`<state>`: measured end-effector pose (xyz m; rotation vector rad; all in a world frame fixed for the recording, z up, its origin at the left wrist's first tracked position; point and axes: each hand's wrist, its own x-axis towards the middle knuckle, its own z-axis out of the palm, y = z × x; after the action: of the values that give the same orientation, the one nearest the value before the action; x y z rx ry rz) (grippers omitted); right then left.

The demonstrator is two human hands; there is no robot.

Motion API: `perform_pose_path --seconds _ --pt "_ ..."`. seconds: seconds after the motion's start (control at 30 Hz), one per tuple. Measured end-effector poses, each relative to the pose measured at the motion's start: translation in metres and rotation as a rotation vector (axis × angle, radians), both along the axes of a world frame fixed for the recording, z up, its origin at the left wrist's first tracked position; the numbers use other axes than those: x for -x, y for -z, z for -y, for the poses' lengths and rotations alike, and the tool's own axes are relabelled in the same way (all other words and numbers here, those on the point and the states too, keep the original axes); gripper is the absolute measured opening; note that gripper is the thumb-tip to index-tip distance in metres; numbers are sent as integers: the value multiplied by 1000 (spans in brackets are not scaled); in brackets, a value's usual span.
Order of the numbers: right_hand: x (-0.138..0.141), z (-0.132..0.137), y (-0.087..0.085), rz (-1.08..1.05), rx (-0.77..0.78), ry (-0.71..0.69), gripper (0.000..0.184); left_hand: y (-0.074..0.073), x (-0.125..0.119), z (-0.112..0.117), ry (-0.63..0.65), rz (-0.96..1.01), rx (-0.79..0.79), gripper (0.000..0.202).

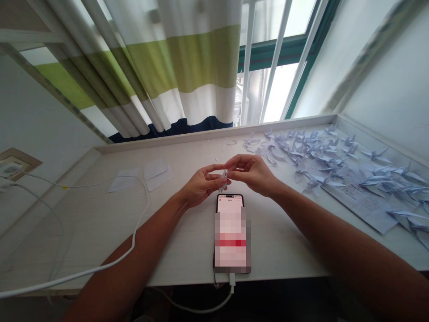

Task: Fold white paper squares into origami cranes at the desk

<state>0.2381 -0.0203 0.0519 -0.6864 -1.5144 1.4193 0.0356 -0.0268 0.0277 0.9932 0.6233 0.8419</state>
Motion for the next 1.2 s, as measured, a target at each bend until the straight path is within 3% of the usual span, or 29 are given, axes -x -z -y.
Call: perform_pose_path --seconds 0.1,0.3,0.67,1.0,1.2 --pt "-3 -1 -1 45 7 -23 15 0 1 0 9 17 6 48" --pt "-11 -6 -1 72 61 -218 20 1 4 0 93 6 35 47" --pt "-17 -4 -5 147 34 -272 21 3 5 -1 101 -11 48 51" --pt "-16 -3 -5 226 3 -252 18 2 3 1 104 -46 54 60" --pt "-17 -8 -6 278 -1 -118 9 4 5 -2 -15 -188 -126 78"
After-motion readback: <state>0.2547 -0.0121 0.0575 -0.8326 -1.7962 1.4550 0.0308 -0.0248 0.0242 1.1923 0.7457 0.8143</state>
